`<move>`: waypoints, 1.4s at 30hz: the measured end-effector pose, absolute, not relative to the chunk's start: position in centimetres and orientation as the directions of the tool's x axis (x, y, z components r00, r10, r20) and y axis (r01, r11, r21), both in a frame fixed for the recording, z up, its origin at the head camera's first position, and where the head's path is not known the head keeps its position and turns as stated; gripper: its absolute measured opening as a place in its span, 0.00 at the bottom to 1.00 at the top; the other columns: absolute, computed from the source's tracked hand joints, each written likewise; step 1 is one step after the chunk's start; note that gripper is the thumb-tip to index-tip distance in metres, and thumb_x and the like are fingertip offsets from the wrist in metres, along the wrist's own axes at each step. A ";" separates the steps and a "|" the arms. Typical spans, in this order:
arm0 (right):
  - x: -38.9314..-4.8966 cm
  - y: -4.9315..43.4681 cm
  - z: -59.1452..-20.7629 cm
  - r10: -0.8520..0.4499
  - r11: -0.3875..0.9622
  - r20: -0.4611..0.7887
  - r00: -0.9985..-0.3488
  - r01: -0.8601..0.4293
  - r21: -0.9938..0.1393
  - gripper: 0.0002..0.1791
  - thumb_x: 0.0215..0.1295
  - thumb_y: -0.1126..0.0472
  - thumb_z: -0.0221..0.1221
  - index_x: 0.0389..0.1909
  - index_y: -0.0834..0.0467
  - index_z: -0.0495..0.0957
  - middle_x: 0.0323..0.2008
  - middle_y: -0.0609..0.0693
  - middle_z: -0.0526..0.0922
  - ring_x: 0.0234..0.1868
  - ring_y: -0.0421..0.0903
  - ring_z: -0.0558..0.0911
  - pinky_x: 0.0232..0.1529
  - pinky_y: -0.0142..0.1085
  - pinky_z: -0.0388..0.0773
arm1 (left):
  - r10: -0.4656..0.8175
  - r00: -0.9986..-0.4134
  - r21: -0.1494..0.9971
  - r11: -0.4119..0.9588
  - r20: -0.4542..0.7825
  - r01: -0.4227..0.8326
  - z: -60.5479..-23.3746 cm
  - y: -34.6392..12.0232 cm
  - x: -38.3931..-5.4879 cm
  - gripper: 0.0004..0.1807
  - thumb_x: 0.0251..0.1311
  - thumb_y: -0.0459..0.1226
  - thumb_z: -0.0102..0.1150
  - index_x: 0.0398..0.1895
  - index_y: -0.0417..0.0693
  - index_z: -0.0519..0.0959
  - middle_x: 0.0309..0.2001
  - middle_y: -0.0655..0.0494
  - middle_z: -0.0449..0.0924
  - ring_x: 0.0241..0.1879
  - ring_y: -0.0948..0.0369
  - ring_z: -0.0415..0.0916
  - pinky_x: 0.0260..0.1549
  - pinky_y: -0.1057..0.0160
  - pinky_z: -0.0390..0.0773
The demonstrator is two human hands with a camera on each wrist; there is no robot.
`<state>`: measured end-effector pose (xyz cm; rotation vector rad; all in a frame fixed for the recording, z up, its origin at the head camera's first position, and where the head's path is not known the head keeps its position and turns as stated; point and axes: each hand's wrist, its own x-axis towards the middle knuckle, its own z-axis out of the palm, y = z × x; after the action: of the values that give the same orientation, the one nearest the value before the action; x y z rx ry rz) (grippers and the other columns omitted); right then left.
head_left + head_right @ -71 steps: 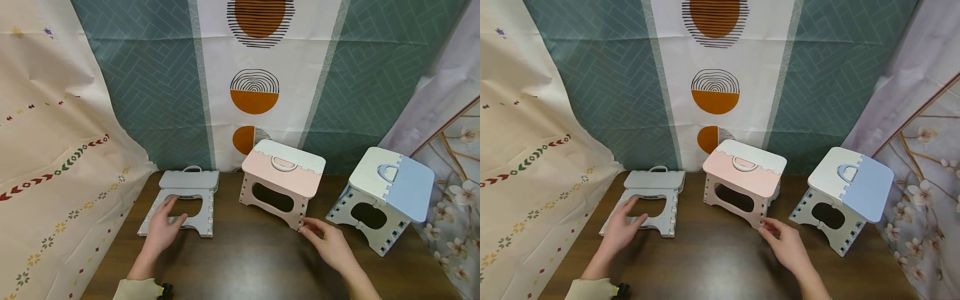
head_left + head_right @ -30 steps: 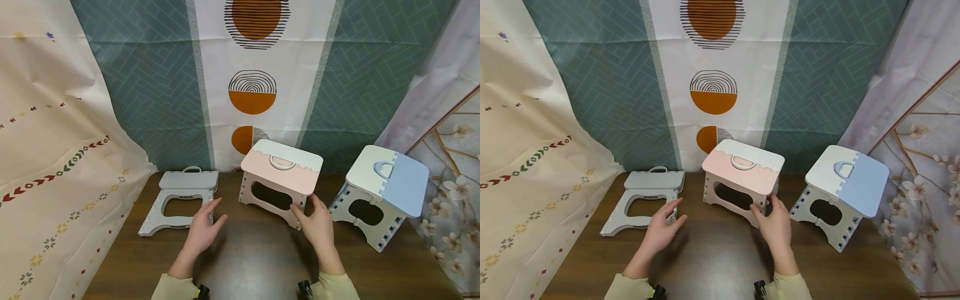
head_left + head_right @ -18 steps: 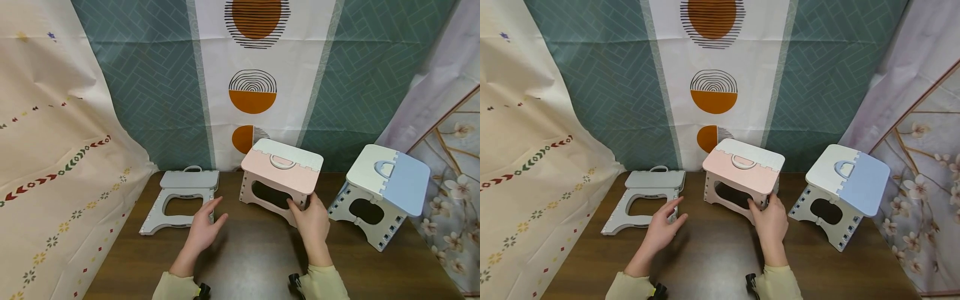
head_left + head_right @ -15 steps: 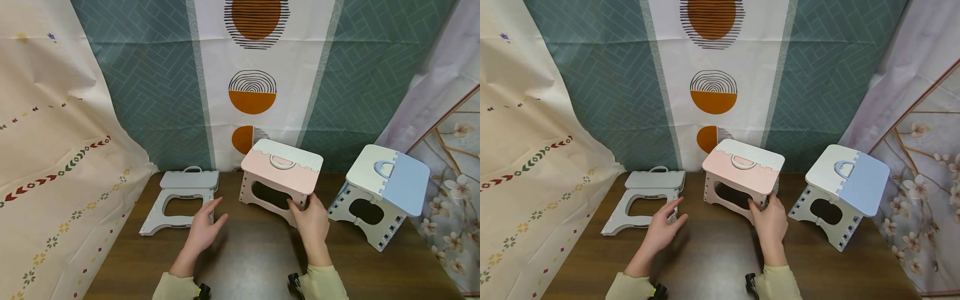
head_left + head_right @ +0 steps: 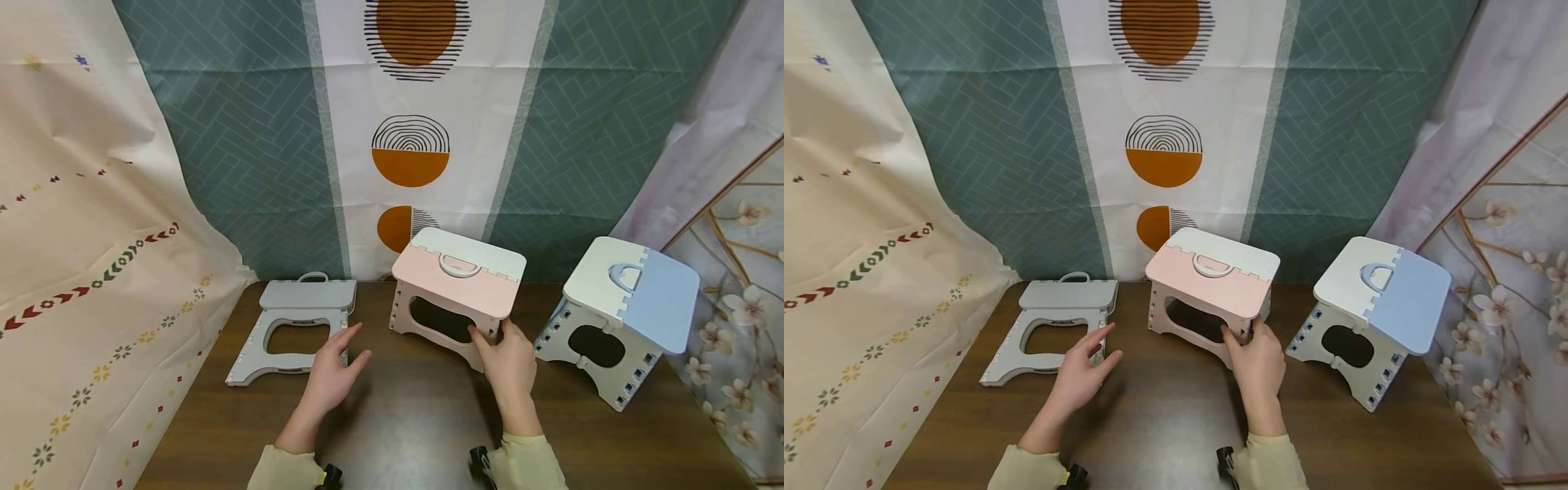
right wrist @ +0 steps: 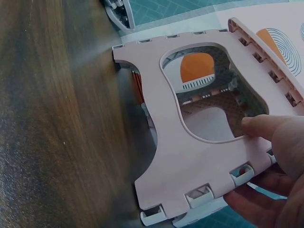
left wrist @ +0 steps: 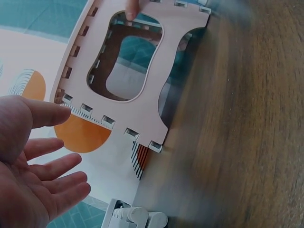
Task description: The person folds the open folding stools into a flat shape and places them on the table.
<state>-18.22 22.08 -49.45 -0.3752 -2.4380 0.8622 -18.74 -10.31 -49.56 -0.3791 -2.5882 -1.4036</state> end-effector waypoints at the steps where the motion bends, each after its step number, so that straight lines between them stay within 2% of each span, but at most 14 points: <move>1: -18.2 22.1 -49.4 0.413 0.761 0.385 -0.826 0.081 -0.644 0.30 0.66 0.43 0.73 0.51 0.65 0.82 0.44 0.65 0.88 0.43 0.67 0.87 0.37 0.65 0.81 | 0.141 -0.952 0.796 0.522 0.273 0.306 -49.6 -10.3 -18.8 0.32 0.69 0.37 0.72 0.75 0.40 0.75 0.73 0.39 0.74 0.75 0.42 0.67 0.70 0.37 0.67; 13: -18.1 22.3 -49.4 0.394 0.766 0.385 -0.835 0.066 -0.640 0.27 0.66 0.46 0.72 0.48 0.66 0.83 0.41 0.63 0.87 0.41 0.66 0.87 0.35 0.64 0.81 | 0.150 -0.948 0.782 0.537 0.281 0.317 -50.1 -10.1 -19.0 0.32 0.69 0.35 0.72 0.75 0.42 0.75 0.72 0.42 0.75 0.74 0.43 0.68 0.70 0.38 0.68; 21: -18.0 22.5 -49.1 0.372 0.764 0.385 -0.844 0.043 -0.644 0.24 0.65 0.47 0.72 0.43 0.66 0.84 0.38 0.62 0.87 0.37 0.64 0.87 0.32 0.60 0.81 | 0.151 -0.944 0.783 0.529 0.293 0.327 -50.2 -9.9 -18.9 0.31 0.68 0.34 0.72 0.73 0.39 0.77 0.71 0.40 0.76 0.72 0.42 0.70 0.69 0.39 0.70; 32: -17.9 23.1 -49.0 0.313 0.773 0.398 -0.862 -0.012 -0.634 0.22 0.62 0.49 0.75 0.40 0.66 0.84 0.34 0.60 0.88 0.31 0.57 0.86 0.25 0.47 0.78 | 0.154 -0.945 0.793 0.516 0.287 0.325 -50.3 -9.6 -18.7 0.30 0.68 0.33 0.72 0.73 0.41 0.77 0.70 0.42 0.77 0.71 0.43 0.72 0.65 0.40 0.74; 42: -17.9 23.4 -48.8 0.252 0.774 0.369 -0.895 -0.043 -0.632 0.20 0.61 0.50 0.75 0.38 0.63 0.83 0.26 0.54 0.83 0.23 0.49 0.76 0.21 0.41 0.69 | 0.159 -0.952 0.804 0.511 0.261 0.306 -50.2 -9.6 -18.9 0.31 0.69 0.34 0.71 0.74 0.42 0.76 0.71 0.42 0.76 0.72 0.44 0.71 0.64 0.39 0.75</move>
<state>-17.87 23.39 -48.76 -0.1579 -2.5284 0.9153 -18.88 -9.56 -50.19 -0.4026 -2.5942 -1.4264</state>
